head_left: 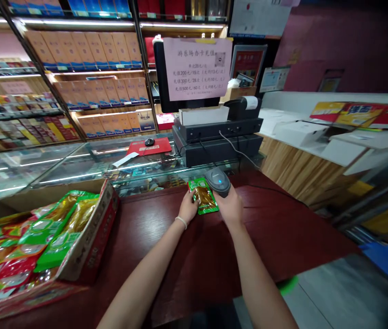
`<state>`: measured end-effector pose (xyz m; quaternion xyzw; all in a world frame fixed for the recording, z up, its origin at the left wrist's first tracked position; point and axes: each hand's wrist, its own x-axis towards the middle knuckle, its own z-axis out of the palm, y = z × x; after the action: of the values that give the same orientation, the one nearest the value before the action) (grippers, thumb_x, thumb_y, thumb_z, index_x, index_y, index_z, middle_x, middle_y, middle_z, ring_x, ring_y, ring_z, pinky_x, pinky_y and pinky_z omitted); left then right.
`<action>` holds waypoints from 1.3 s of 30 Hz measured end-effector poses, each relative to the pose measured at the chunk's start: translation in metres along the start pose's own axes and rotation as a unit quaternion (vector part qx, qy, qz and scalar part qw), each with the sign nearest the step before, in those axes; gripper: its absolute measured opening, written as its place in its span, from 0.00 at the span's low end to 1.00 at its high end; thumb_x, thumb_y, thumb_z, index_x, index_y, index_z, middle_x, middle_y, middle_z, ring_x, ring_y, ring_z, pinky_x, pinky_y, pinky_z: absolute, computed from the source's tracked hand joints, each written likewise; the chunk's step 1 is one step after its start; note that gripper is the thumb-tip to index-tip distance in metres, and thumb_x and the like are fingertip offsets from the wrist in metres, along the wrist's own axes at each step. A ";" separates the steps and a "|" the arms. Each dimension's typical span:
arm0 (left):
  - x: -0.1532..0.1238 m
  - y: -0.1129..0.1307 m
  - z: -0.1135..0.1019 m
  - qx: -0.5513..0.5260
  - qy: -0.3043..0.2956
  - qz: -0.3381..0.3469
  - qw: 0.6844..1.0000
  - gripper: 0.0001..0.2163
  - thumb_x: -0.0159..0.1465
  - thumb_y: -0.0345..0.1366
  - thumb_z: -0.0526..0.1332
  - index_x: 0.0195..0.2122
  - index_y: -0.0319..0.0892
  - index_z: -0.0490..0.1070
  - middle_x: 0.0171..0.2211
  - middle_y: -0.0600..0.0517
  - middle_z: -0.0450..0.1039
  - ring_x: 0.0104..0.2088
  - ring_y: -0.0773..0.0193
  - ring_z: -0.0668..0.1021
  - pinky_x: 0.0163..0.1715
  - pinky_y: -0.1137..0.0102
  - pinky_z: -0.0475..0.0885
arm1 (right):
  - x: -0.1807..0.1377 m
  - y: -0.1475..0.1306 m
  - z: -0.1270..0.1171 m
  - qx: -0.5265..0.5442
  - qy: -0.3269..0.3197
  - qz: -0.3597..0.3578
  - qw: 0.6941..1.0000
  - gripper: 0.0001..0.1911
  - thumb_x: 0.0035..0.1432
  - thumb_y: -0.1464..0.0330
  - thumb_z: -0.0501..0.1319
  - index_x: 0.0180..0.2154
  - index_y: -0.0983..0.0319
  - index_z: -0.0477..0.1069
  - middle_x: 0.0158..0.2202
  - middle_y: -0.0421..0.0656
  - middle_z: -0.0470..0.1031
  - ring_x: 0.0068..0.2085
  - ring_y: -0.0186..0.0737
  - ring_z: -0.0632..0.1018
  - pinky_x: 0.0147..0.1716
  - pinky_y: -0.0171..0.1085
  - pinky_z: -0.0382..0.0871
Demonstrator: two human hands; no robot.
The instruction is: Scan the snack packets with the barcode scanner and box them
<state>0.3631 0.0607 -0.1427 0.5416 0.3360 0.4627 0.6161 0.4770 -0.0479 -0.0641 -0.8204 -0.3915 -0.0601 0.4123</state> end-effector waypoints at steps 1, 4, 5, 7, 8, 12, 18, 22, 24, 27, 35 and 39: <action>-0.004 0.005 -0.003 -0.002 -0.006 0.011 1.000 0.20 0.45 0.20 0.68 0.39 0.44 0.78 0.48 0.46 0.73 0.57 0.51 0.69 0.63 0.58 0.52 | -0.001 -0.001 0.000 -0.005 -0.002 -0.005 1.000 0.20 0.54 0.54 0.61 0.46 0.58 0.74 0.33 0.51 0.81 0.33 0.53 0.81 0.28 0.39 0.65; -0.019 0.033 -0.016 0.028 -0.021 0.048 0.998 0.18 0.49 0.22 0.66 0.40 0.44 0.78 0.45 0.46 0.75 0.53 0.52 0.72 0.63 0.57 0.54 | -0.006 -0.004 0.002 -0.007 -0.007 -0.026 1.000 0.20 0.54 0.55 0.61 0.45 0.58 0.74 0.31 0.50 0.80 0.31 0.51 0.80 0.26 0.38 0.63; -0.025 0.047 -0.022 0.041 -0.021 0.061 0.997 0.16 0.51 0.22 0.65 0.41 0.44 0.78 0.45 0.46 0.75 0.52 0.53 0.72 0.62 0.57 0.56 | -0.008 -0.005 0.003 -0.002 -0.005 -0.033 0.999 0.20 0.54 0.55 0.61 0.45 0.58 0.74 0.31 0.49 0.80 0.30 0.50 0.80 0.26 0.38 0.63; -0.039 0.079 -0.039 0.058 -0.017 0.087 0.994 0.15 0.55 0.24 0.64 0.42 0.44 0.78 0.46 0.46 0.76 0.50 0.53 0.74 0.59 0.57 0.60 | -0.014 -0.008 0.007 0.006 -0.007 -0.042 0.999 0.22 0.53 0.54 0.62 0.46 0.59 0.74 0.29 0.49 0.80 0.29 0.50 0.79 0.25 0.38 0.62; -0.046 0.097 -0.050 0.066 -0.013 0.100 0.993 0.14 0.57 0.26 0.64 0.43 0.44 0.78 0.46 0.45 0.76 0.49 0.53 0.74 0.58 0.57 0.63 | -0.016 -0.009 0.010 0.012 -0.010 -0.046 0.999 0.24 0.52 0.52 0.62 0.46 0.59 0.74 0.29 0.49 0.80 0.28 0.50 0.79 0.25 0.38 0.62; -0.076 0.166 -0.106 0.136 0.002 0.166 0.977 0.13 0.59 0.30 0.64 0.46 0.44 0.77 0.46 0.46 0.75 0.48 0.53 0.75 0.54 0.59 0.66 | -0.030 -0.022 0.028 -0.003 -0.059 -0.075 0.995 0.27 0.51 0.51 0.63 0.49 0.59 0.74 0.27 0.50 0.79 0.27 0.53 0.77 0.24 0.39 0.59; -0.111 0.228 -0.225 0.286 0.092 0.173 0.938 0.13 0.58 0.33 0.66 0.45 0.43 0.77 0.46 0.46 0.76 0.46 0.55 0.76 0.51 0.62 0.68 | -0.056 -0.076 0.041 -0.003 -0.085 -0.216 0.973 0.21 0.52 0.54 0.62 0.44 0.59 0.74 0.27 0.48 0.79 0.29 0.53 0.77 0.26 0.39 0.58; -0.123 0.232 -0.298 0.428 0.181 0.135 0.875 0.16 0.51 0.35 0.72 0.41 0.43 0.77 0.38 0.45 0.76 0.44 0.51 0.76 0.53 0.61 0.65 | -0.069 -0.122 0.043 0.008 -0.112 -0.276 0.954 0.19 0.53 0.56 0.62 0.44 0.58 0.73 0.30 0.46 0.80 0.29 0.51 0.78 0.27 0.38 0.58; -0.127 0.226 -0.320 0.494 0.188 0.093 0.844 0.18 0.46 0.38 0.75 0.38 0.42 0.76 0.33 0.45 0.75 0.43 0.48 0.76 0.53 0.59 0.64 | -0.074 -0.141 0.048 0.026 -0.114 -0.299 0.947 0.19 0.53 0.57 0.62 0.45 0.57 0.73 0.31 0.45 0.80 0.31 0.50 0.79 0.27 0.38 0.58; -0.131 0.213 -0.331 0.568 0.162 0.031 0.806 0.20 0.45 0.45 0.75 0.34 0.40 0.74 0.32 0.43 0.74 0.43 0.44 0.76 0.51 0.58 0.65 | -0.080 -0.161 0.059 0.046 -0.107 -0.323 0.939 0.17 0.54 0.58 0.61 0.44 0.58 0.73 0.32 0.45 0.81 0.32 0.51 0.80 0.27 0.37 0.58; -0.121 0.203 -0.326 0.736 0.051 -0.110 0.667 0.27 0.57 0.56 0.62 0.46 0.36 0.70 0.42 0.35 0.76 0.44 0.45 0.78 0.41 0.63 0.69 | -0.087 -0.170 0.069 0.083 -0.099 -0.350 0.928 0.14 0.52 0.61 0.61 0.41 0.58 0.73 0.31 0.45 0.81 0.31 0.50 0.80 0.27 0.37 0.60; -0.118 0.204 -0.332 0.684 0.078 -0.103 0.718 0.23 0.55 0.51 0.66 0.43 0.38 0.69 0.40 0.40 0.77 0.41 0.50 0.78 0.37 0.66 0.68 | -0.083 -0.163 0.065 0.083 -0.094 -0.343 0.931 0.14 0.53 0.61 0.60 0.41 0.58 0.73 0.31 0.46 0.81 0.31 0.50 0.80 0.27 0.37 0.60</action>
<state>-0.0234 0.0657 -0.0161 0.7396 0.6617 0.0809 0.0929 0.2931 0.0073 -0.0386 -0.6010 -0.6897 -0.0875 0.3943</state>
